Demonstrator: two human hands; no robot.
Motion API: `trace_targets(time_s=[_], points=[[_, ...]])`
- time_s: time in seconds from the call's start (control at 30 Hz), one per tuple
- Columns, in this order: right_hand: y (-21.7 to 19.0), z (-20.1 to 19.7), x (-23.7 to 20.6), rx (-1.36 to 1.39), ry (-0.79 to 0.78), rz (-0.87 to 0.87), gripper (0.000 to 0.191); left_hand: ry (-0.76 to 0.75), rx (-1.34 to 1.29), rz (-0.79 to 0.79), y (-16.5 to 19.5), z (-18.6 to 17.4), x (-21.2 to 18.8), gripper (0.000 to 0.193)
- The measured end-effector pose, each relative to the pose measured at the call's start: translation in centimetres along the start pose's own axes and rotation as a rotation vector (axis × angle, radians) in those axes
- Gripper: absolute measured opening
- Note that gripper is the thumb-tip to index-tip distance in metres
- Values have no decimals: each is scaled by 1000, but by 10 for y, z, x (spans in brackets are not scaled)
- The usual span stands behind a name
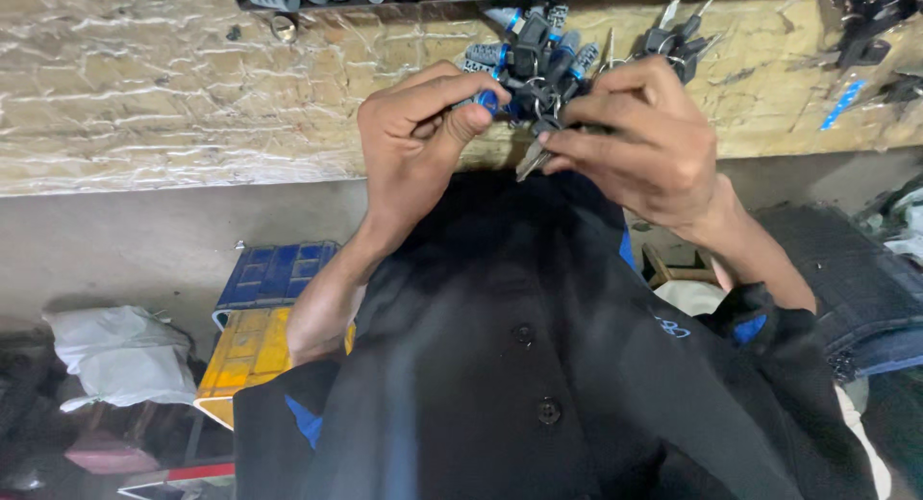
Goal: The person assembles keychains at a workbench, threading keys onto split rings and pressing blue plastic caps onto the ring ends, placing finished keychains in a pile on the bench. They repeatedly pick parts from trays of grey and blue components and set completed assemblies aside.
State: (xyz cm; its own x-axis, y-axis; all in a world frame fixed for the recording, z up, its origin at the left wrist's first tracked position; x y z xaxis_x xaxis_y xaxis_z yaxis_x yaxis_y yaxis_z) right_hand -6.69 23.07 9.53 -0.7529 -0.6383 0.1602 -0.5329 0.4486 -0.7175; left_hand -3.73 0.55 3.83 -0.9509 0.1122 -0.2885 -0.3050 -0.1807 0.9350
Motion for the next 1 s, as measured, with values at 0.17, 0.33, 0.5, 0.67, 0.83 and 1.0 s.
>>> trace_targets(time_s=[0.17, 0.33, 0.5, 0.67, 0.83, 1.0], points=[[-1, 1, 2, 198, -48, 254, 38, -12, 68, 0, -2, 0, -1, 16], [-6, -1, 4, 126, -50, 222, 29, -15, 28, 6, -2, 1, -1, 18], [-4, 0, 7, 36, -8, 44, 27, -24, -37, -62, -6, -1, 1, 22], [4, 9, 10, 102, 143, 235, 18, -59, -52, -51, -8, -3, 3, 22], [-5, 14, 20, -68, 100, 125, 14, -18, 177, 19, -3, -4, 4, 16], [-26, 12, 31, -398, 50, 7, 18, -108, 466, 162, 17, -4, 4, 19]])
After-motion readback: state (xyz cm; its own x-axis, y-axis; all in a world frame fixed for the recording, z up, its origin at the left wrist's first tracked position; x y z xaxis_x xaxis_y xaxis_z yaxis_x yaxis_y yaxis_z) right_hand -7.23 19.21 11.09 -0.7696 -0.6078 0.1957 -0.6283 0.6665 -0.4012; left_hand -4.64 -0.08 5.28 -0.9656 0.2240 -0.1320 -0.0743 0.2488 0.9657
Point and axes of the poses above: each hand's wrist, its own x-axis towards the middle knuckle, its own z-axis out of the palm, y = z × x, the point moved 3 cm from there along x, towards the middle knuckle, and after that the axes turned 4 degrees about y, right-handed, at the moved point
